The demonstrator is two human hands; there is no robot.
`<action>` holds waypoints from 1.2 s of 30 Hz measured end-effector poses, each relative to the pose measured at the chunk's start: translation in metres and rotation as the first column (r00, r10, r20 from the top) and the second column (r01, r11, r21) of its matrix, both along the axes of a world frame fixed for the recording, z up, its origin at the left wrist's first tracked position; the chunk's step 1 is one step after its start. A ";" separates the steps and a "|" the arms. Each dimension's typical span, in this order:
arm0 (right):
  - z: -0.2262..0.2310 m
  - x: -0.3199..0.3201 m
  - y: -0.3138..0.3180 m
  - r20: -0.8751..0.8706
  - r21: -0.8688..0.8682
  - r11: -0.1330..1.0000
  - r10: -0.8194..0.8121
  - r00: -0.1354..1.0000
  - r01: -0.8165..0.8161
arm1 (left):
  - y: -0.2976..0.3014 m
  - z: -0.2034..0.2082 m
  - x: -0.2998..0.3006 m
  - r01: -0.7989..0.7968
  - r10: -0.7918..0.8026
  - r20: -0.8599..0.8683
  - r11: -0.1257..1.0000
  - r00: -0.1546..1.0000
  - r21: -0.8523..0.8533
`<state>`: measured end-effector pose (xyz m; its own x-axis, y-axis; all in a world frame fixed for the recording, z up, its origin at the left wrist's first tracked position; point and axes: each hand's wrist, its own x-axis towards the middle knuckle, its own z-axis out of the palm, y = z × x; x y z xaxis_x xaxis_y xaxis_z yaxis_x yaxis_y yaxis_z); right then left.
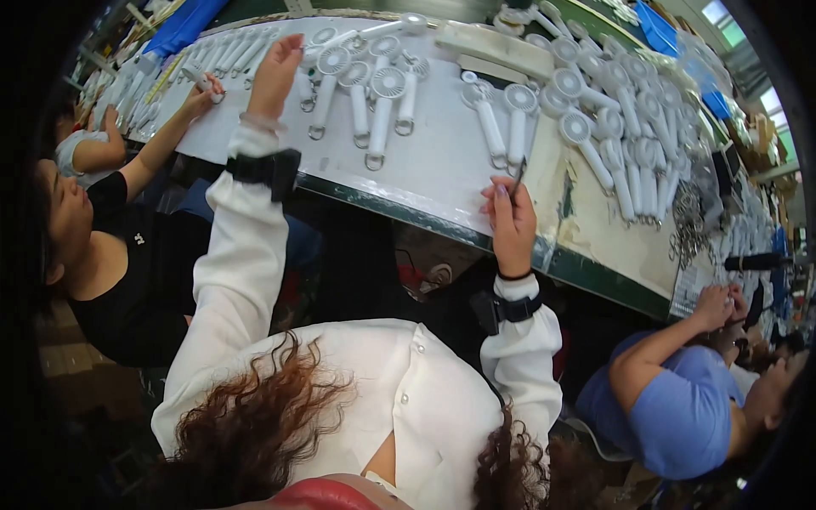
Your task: The person picks up a handheld fan, scrapes the plastic edges with a metal tool, and presses it into a machine. They then pick up a small plastic piece, scrape it, and fit it onto the fan before placing it on the table.
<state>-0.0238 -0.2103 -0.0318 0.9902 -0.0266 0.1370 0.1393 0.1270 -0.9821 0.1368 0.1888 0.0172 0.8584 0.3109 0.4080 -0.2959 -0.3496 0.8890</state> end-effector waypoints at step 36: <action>-0.007 -0.005 -0.009 0.133 -0.281 0.955 -0.056 0.990 0.092 | -0.156 -0.024 -0.111 0.502 -0.683 -0.117 0.632 0.721 -0.590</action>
<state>-0.0287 -0.2196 -0.0391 0.9622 -0.0414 0.2693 0.2587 -0.1713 -0.9507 0.0260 0.0329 -0.0068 0.9699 -0.2401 0.0415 0.0353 0.3071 0.9510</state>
